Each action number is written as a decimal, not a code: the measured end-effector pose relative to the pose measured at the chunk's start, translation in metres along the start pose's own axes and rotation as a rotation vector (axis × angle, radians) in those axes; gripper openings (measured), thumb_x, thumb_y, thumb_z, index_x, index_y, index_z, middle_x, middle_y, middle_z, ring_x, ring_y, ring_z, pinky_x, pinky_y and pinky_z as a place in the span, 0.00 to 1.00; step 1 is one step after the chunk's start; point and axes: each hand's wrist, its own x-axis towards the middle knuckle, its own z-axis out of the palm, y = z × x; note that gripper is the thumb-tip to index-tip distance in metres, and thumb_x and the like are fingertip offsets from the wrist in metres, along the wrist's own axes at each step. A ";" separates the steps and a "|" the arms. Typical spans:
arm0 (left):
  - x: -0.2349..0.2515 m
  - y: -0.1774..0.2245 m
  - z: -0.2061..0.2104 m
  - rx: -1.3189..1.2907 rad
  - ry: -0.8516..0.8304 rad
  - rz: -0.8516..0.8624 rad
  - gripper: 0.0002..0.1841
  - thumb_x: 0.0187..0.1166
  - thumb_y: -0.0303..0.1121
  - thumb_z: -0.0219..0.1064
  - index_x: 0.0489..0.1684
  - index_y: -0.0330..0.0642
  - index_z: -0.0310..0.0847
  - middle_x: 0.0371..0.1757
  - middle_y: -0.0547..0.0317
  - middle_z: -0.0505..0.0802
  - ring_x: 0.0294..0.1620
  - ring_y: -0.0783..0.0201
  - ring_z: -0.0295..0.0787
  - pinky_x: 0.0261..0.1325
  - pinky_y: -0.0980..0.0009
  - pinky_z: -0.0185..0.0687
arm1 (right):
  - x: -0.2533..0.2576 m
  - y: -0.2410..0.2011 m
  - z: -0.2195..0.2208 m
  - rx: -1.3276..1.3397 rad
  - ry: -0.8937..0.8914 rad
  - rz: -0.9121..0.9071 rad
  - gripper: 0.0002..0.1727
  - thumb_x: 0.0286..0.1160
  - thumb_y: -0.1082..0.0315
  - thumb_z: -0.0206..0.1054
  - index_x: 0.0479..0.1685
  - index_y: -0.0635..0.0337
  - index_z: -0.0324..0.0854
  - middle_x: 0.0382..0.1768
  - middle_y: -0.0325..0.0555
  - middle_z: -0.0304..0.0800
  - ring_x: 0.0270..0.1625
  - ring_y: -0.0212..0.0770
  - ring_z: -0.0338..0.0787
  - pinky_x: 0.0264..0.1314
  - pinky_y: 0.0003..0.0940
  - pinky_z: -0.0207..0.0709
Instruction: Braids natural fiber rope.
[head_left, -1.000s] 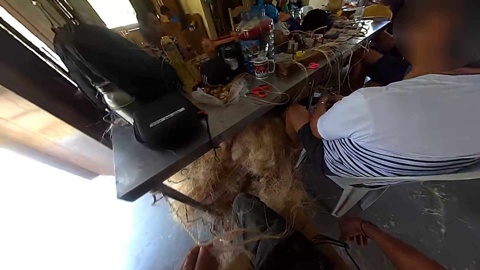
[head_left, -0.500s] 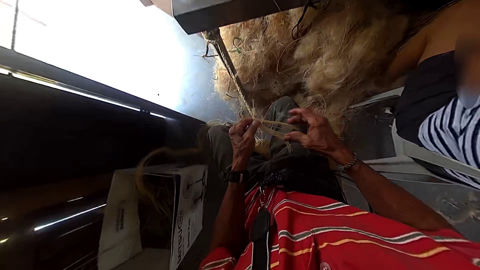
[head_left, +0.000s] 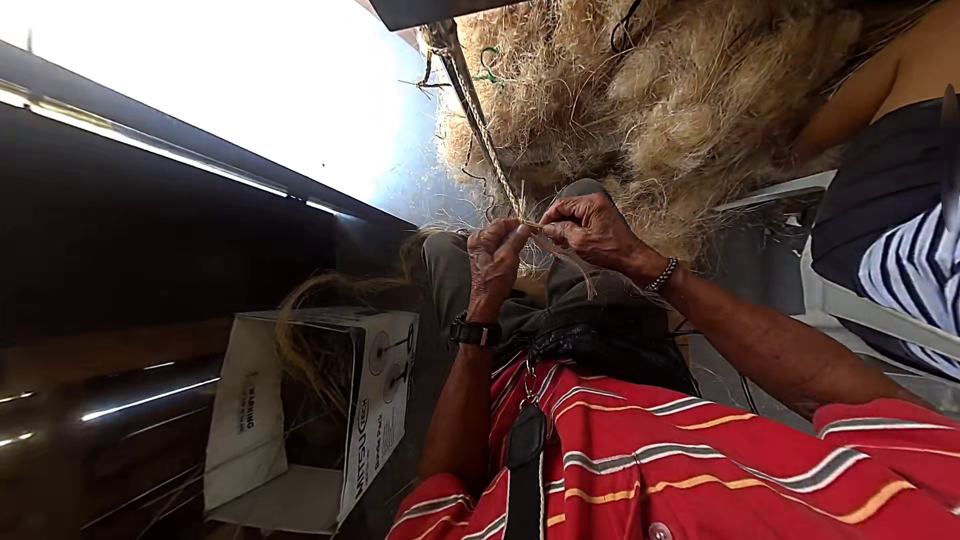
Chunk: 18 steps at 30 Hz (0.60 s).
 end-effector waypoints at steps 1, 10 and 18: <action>0.000 -0.001 0.000 -0.062 -0.017 -0.017 0.09 0.88 0.35 0.61 0.40 0.46 0.87 0.17 0.64 0.79 0.08 0.75 0.61 0.11 0.80 0.59 | 0.002 0.001 -0.002 0.044 -0.020 -0.003 0.06 0.76 0.74 0.66 0.35 0.61 0.90 0.25 0.37 0.88 0.26 0.25 0.82 0.33 0.23 0.78; -0.001 -0.003 0.003 -0.390 -0.069 -0.082 0.07 0.85 0.32 0.61 0.43 0.49 0.86 0.16 0.66 0.75 0.07 0.77 0.55 0.10 0.82 0.53 | -0.005 0.006 0.002 0.419 0.006 0.092 0.03 0.75 0.79 0.66 0.39 0.64 0.84 0.22 0.39 0.86 0.18 0.26 0.78 0.17 0.20 0.69; -0.002 -0.007 0.018 -0.515 0.011 -0.064 0.06 0.85 0.32 0.61 0.42 0.49 0.85 0.15 0.68 0.73 0.09 0.77 0.58 0.12 0.82 0.55 | -0.030 0.017 0.018 0.566 -0.016 0.198 0.04 0.80 0.77 0.63 0.42 0.59 0.82 0.23 0.41 0.83 0.17 0.27 0.75 0.16 0.19 0.69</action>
